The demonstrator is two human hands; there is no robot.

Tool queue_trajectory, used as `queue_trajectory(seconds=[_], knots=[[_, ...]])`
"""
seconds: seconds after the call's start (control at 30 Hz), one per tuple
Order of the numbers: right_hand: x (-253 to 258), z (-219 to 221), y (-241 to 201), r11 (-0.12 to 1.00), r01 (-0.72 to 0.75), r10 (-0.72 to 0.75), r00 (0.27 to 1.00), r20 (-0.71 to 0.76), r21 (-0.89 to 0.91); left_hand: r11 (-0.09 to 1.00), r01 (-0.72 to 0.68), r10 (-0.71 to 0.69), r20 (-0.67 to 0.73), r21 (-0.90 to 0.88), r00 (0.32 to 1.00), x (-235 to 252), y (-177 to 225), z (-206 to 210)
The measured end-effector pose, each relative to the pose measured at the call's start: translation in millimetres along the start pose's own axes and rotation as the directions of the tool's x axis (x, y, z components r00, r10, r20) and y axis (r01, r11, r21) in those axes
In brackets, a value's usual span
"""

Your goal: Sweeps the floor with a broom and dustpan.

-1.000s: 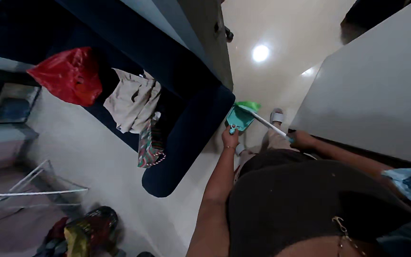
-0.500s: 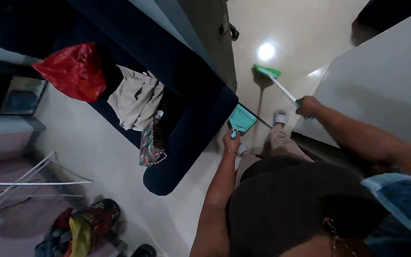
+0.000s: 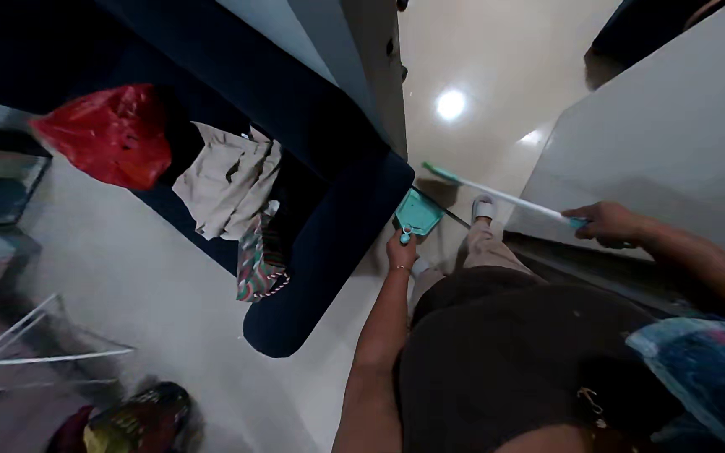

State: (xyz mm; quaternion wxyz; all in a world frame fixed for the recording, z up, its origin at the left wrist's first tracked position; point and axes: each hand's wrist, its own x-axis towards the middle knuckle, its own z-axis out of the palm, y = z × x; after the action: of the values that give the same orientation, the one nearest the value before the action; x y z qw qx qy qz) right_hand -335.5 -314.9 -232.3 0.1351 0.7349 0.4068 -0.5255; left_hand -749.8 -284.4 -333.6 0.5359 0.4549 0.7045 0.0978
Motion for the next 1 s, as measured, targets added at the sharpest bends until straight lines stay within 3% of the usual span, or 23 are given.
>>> queue_trajectory(seconds=[0.13,0.23,0.4,0.47,0.6,0.77,0.9,1.0], knots=[[8,24,10,0.987,-0.105,0.124,0.98,-0.158,0.123,0.997,-0.065,0.065,0.008,0.037,0.998,-7,-10,-2],[30,63,-5,0.965,-0.139,0.182,0.965,-0.188,0.223,0.996,-0.071,0.068,0.043,0.058,0.997,-9,-12,-5],[17,170,-54,0.997,-0.079,0.08,0.994,0.075,-0.016,0.995,-0.081,0.078,0.044,0.061,0.996,-7,-20,-3],[0,189,-59,1.0,-0.028,0.028,0.991,0.128,-0.001,0.991,-0.109,0.104,0.054,0.083,0.993,-8,-19,0],[-25,149,-33,0.984,-0.017,-0.005,0.992,0.123,0.18,0.985,-0.115,0.105,0.078,0.129,0.991,-12,-9,5],[-54,93,10,0.991,-0.034,0.037,0.999,-0.02,0.132,0.991,-0.095,0.091,0.046,0.091,0.995,-14,-10,8],[-33,82,30,0.993,-0.073,0.085,0.987,-0.136,0.09,0.99,-0.114,0.112,0.027,0.084,0.993,-10,-11,12],[2,96,34,0.996,-0.055,0.062,0.994,-0.09,0.075,0.988,-0.127,0.126,0.014,0.087,0.992,-8,-9,17]])
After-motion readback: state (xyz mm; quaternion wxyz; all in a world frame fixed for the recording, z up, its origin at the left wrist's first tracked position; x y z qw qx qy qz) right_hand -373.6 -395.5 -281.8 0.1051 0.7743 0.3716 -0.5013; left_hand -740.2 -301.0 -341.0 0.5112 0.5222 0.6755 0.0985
